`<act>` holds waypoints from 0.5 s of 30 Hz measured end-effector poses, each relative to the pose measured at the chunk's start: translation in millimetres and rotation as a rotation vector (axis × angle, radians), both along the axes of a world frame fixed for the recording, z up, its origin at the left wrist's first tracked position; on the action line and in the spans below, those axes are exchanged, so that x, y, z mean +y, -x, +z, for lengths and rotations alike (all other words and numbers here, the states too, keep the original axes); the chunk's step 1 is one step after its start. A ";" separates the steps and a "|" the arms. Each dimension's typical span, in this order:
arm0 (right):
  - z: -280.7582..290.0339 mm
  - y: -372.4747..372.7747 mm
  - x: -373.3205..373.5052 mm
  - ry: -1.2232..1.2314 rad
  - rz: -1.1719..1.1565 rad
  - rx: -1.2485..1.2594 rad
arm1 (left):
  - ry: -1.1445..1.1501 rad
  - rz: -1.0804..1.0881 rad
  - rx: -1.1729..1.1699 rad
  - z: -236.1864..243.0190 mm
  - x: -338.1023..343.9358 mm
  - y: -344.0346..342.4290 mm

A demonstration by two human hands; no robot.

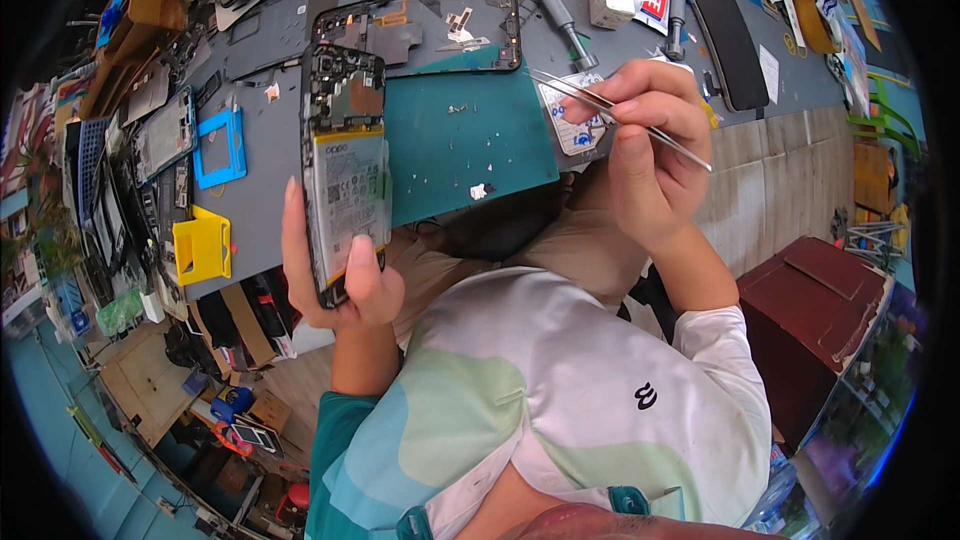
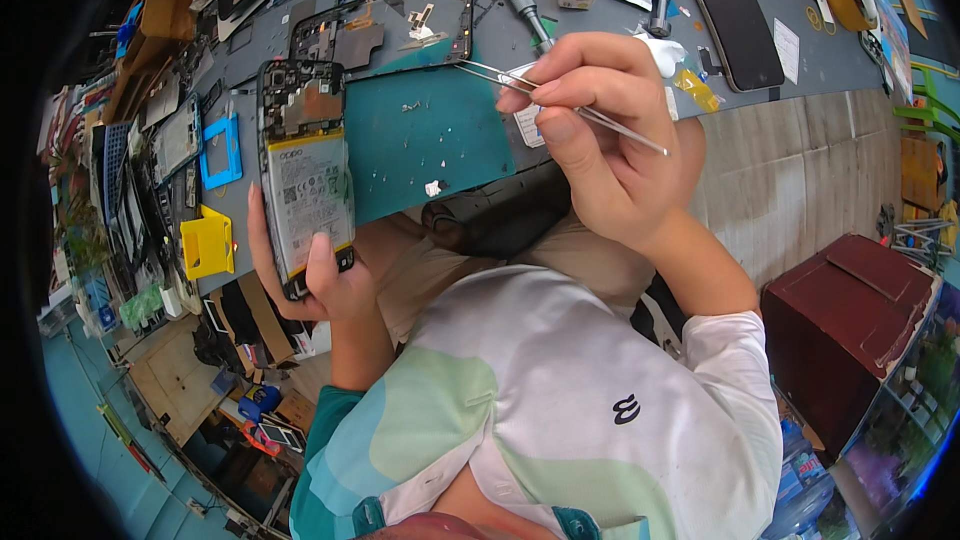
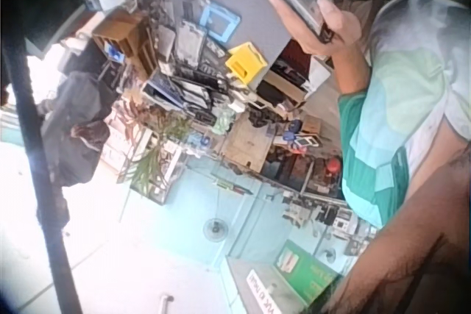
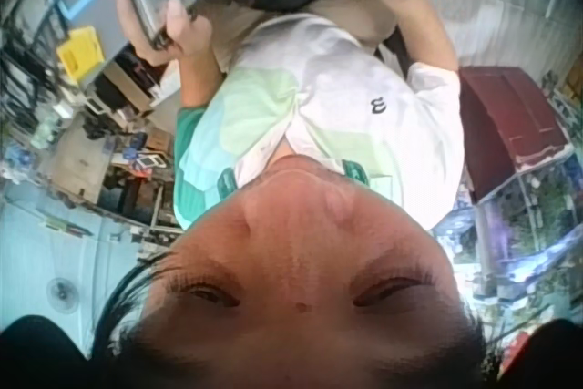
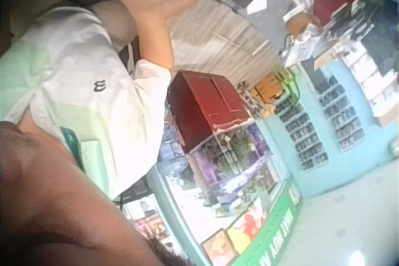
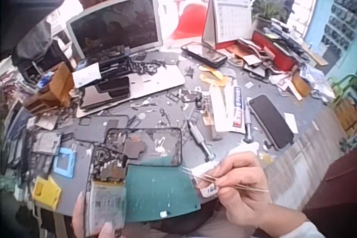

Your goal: The person uses tweezers to remove small components from the side of a disassembled smartphone. They then use a screwdriver to unscrew parts and continue to manipulate internal components with tweezers.

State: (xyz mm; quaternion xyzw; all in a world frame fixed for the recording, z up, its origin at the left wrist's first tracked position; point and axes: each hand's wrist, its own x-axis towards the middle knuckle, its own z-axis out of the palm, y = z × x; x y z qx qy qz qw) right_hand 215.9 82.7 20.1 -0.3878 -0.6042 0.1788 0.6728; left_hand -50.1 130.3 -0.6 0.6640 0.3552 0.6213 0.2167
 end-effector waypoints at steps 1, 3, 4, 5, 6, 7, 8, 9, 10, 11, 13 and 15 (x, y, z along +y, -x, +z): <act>-0.5 -4.5 -1.7 0.003 -0.026 -0.055 | 0.003 0.010 0.000 -1.1 -1.5 0.9; -5.2 -8.4 -4.0 -0.009 -0.048 -0.110 | 0.046 0.028 0.031 1.2 -7.8 5.2; -9.6 -9.1 -5.5 -0.027 -0.044 -0.115 | 0.066 0.036 0.042 2.0 -10.4 6.8; -11.2 -8.2 -5.2 -0.045 -0.028 -0.093 | 0.086 0.023 0.049 1.1 -12.2 9.2; -13.7 -7.2 -4.9 -0.063 -0.013 -0.072 | 0.107 0.009 0.056 -1.2 -13.8 12.5; -13.7 -6.1 -4.5 -0.083 0.000 -0.049 | 0.124 -0.004 0.064 -1.0 -14.5 14.7; -12.9 -4.8 -4.9 -0.082 0.016 -0.021 | 0.113 0.001 0.067 -2.2 -14.3 15.4; -12.3 -5.3 -7.0 -0.078 0.013 -0.023 | 0.101 0.006 0.069 -3.9 -14.2 15.6; -10.6 -5.3 -7.6 -0.079 0.013 -0.027 | 0.077 0.010 0.070 -2.8 -12.3 15.2; -9.5 -7.5 -8.5 -0.076 -0.007 -0.061 | 0.088 -0.001 0.046 0.1 -10.3 13.6; -9.5 -8.0 -11.3 -0.093 -0.061 -0.061 | 0.111 -0.026 -0.005 3.1 -6.9 8.9; -10.9 -5.7 -13.9 -0.135 -0.129 0.006 | 0.066 -0.055 -0.021 4.2 -2.0 6.4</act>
